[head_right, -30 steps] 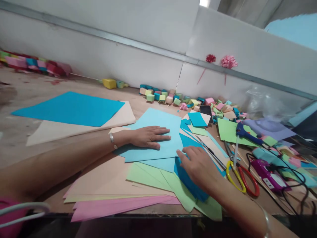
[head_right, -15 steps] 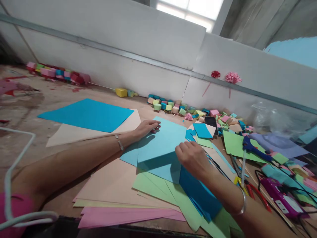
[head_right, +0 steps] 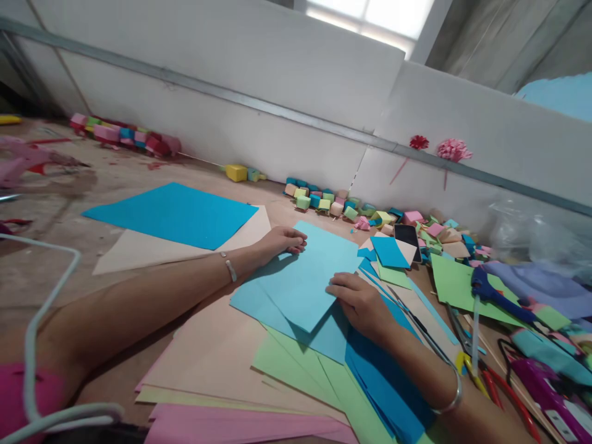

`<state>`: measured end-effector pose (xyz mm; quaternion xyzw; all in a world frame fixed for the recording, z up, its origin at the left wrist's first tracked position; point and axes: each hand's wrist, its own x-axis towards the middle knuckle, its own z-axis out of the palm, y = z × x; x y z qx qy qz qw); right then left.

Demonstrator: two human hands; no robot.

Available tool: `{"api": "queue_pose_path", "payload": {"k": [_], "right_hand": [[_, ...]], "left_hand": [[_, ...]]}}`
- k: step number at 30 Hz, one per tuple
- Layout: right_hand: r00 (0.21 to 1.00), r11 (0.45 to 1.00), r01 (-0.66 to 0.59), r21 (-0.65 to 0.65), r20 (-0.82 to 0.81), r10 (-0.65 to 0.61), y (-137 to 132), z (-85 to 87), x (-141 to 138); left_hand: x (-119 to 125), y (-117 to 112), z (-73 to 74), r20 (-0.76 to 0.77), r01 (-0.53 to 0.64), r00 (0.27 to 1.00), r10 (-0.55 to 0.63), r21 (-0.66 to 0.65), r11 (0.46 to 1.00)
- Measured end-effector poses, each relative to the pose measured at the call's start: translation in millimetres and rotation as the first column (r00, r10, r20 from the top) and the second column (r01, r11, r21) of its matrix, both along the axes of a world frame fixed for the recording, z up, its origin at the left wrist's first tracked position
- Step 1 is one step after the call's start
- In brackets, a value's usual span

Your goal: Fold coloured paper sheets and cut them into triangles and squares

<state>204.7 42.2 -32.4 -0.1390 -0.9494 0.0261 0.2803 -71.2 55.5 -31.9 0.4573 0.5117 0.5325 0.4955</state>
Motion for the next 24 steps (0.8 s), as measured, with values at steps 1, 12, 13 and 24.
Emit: {"api": "queue_pose_path", "payload": {"k": [1, 12, 13, 24], "right_hand": [[0.999, 0.999, -0.021, -0.038, -0.044, 0.02, 1, 1.2, 6], [0.982, 0.986, -0.065, -0.154, -0.187, 0.035, 7, 9.8, 31], [0.985, 0.988, -0.031, -0.151, -0.172, 0.004, 7, 7.9, 30], [0.87, 0.8, 0.255, -0.543, -0.233, -0.435, 6, 4.5, 23]], "left_hand": [[-1, 0, 1.0, 0.018, 0.007, 1.0, -0.007, -0.001, 1.0], [9, -14, 10.5, 0.009, 0.169, 0.986, -0.169, -0.075, 0.983], [9, -14, 8.5, -0.015, 0.173, 0.984, -0.175, -0.087, 0.981], [1, -38, 52.3, -0.244, 0.102, 0.961, -0.132, -0.133, 0.986]]}}
